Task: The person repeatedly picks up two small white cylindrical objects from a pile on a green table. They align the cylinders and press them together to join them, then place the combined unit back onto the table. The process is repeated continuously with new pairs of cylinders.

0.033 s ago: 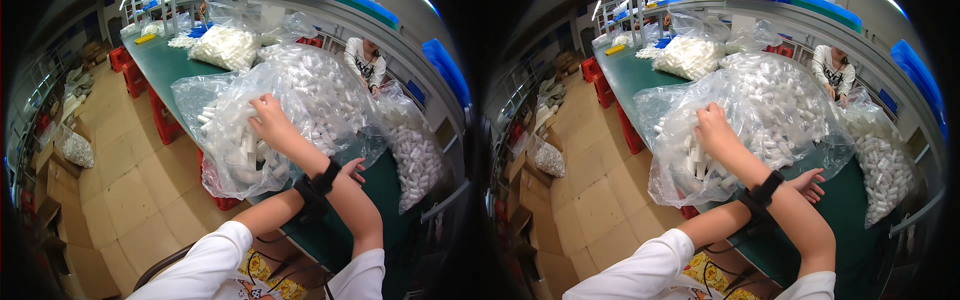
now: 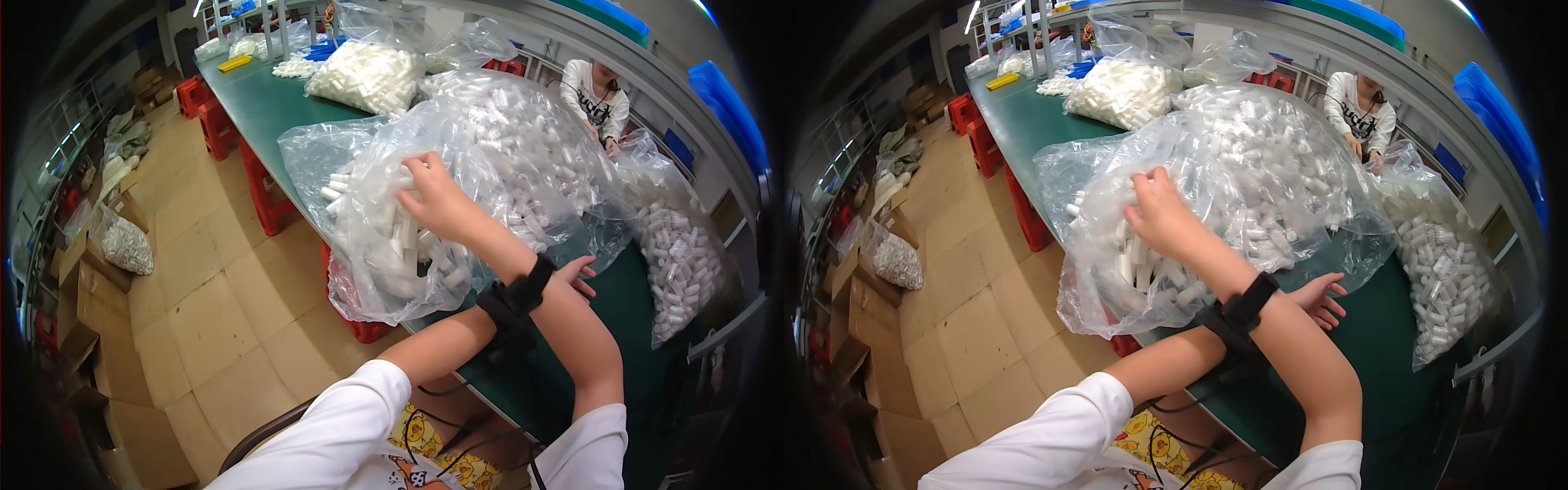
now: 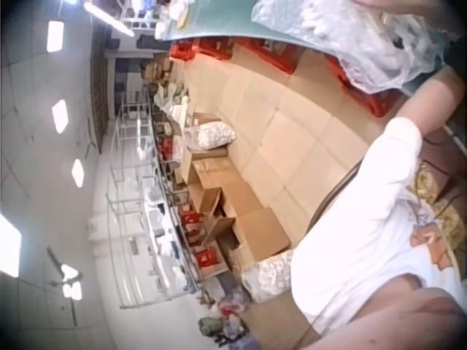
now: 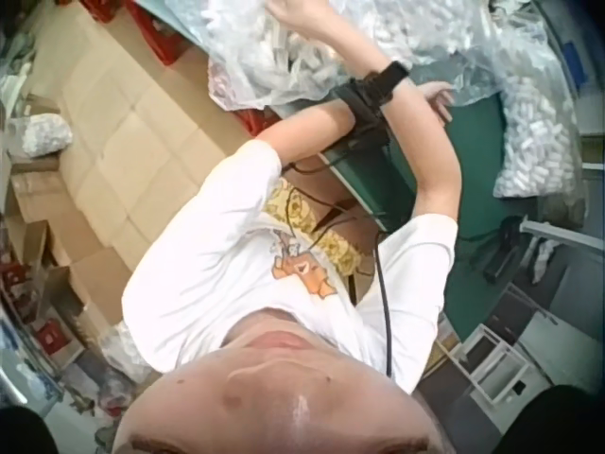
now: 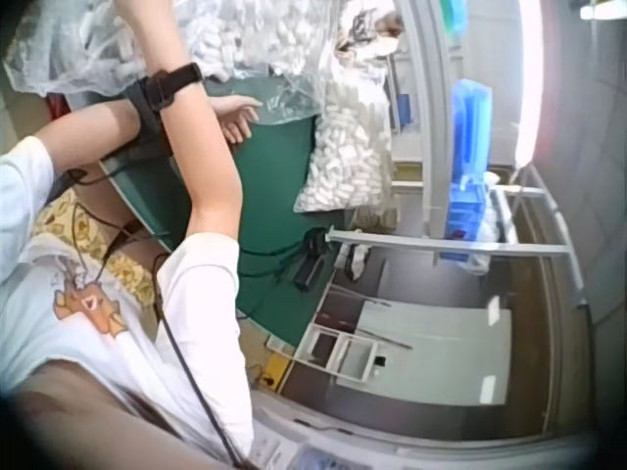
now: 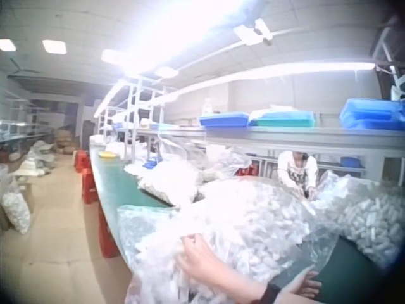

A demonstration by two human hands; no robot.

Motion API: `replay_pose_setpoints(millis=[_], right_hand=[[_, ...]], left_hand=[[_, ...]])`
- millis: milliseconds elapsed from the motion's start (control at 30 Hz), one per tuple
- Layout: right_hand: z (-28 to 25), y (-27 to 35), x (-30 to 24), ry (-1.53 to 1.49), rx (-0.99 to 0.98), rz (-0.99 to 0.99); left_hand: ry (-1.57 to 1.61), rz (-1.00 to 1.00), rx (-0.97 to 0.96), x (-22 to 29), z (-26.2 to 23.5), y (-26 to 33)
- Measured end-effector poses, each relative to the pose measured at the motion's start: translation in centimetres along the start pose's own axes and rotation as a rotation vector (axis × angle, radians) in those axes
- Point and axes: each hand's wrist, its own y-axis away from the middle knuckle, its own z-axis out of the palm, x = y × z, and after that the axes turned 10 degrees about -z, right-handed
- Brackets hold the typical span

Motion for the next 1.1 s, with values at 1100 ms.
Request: replay_pose_setpoints(millis=[1100], right_hand=[[-14.0,14.3,19.8,0.796,-0.226,1.183]], left_hand=[[0.018,0.159,0.165,-0.8,-0.7,0.7]])
